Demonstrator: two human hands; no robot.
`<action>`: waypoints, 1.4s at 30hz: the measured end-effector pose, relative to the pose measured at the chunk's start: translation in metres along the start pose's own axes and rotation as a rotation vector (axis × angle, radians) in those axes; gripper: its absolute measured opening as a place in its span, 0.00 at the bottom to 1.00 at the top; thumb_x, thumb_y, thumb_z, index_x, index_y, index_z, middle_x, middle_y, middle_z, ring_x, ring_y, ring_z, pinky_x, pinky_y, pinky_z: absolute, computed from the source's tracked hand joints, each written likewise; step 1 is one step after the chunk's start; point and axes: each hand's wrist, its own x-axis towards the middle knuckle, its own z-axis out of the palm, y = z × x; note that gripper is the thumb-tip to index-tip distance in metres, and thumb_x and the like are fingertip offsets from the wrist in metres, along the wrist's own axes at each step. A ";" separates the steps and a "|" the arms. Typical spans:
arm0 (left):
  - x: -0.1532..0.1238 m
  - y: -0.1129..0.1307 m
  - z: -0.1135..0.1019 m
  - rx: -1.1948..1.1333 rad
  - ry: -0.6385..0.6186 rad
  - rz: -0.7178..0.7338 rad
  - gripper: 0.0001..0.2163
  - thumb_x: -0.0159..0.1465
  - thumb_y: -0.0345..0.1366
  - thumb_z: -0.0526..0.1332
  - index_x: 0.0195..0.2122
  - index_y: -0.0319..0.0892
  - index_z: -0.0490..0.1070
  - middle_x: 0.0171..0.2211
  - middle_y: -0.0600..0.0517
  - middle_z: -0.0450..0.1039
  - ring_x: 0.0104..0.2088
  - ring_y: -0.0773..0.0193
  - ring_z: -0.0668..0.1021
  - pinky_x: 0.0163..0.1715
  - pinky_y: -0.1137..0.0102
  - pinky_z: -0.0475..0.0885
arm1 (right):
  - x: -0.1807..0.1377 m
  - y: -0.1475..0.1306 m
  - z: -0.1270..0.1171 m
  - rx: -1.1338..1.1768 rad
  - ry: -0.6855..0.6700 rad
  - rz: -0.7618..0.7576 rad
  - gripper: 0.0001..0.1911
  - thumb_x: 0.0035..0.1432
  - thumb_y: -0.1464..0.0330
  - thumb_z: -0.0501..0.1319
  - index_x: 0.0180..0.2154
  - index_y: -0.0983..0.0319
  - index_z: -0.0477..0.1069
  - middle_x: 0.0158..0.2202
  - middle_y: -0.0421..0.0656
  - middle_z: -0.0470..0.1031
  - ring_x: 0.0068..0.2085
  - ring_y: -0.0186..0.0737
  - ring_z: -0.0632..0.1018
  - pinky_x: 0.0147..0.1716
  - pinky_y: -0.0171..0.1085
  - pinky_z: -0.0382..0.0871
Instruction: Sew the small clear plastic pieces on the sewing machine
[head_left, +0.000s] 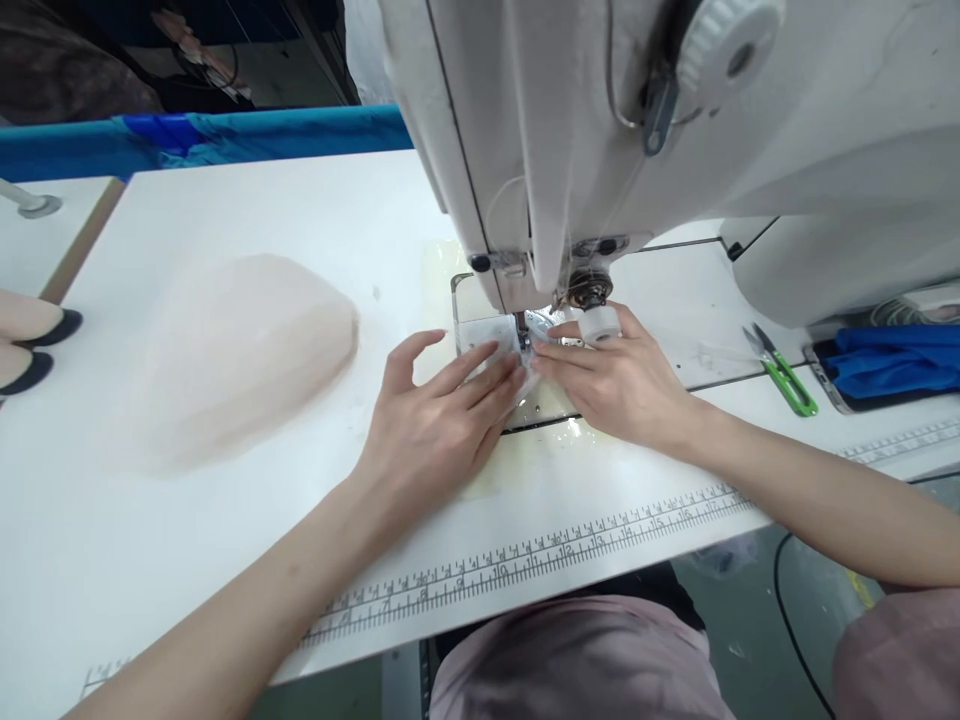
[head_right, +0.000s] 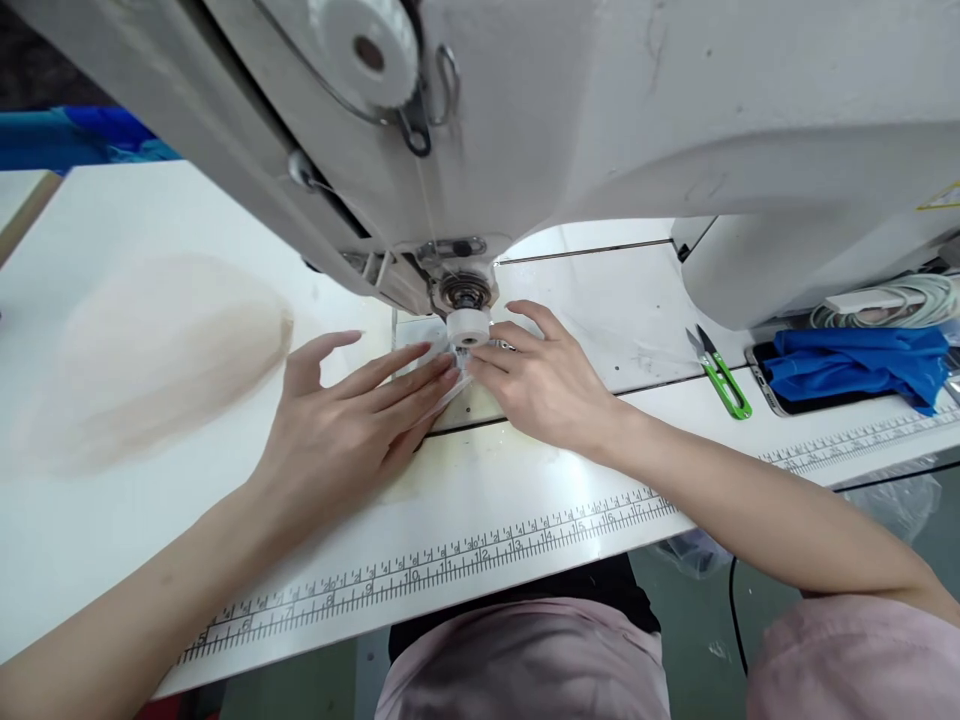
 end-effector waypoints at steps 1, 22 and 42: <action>0.000 0.001 0.000 0.005 0.002 0.008 0.17 0.67 0.29 0.54 0.55 0.50 0.67 0.51 0.51 0.75 0.53 0.54 0.76 0.56 0.46 0.62 | 0.000 0.000 0.000 -0.008 0.002 -0.007 0.15 0.63 0.78 0.52 0.43 0.61 0.76 0.45 0.39 0.80 0.44 0.39 0.76 0.53 0.47 0.62; 0.004 -0.004 0.004 -0.021 0.048 -0.002 0.13 0.67 0.31 0.55 0.51 0.44 0.71 0.49 0.49 0.76 0.49 0.57 0.79 0.59 0.50 0.59 | 0.000 0.002 0.003 -0.060 -0.004 0.004 0.15 0.63 0.79 0.52 0.42 0.64 0.76 0.43 0.42 0.81 0.46 0.41 0.77 0.57 0.49 0.61; 0.008 -0.008 0.009 0.000 0.062 -0.004 0.13 0.67 0.29 0.55 0.51 0.42 0.71 0.49 0.47 0.76 0.49 0.56 0.79 0.60 0.47 0.57 | 0.002 0.002 0.001 -0.057 -0.077 0.031 0.18 0.63 0.80 0.49 0.46 0.68 0.75 0.44 0.46 0.80 0.50 0.42 0.75 0.62 0.49 0.52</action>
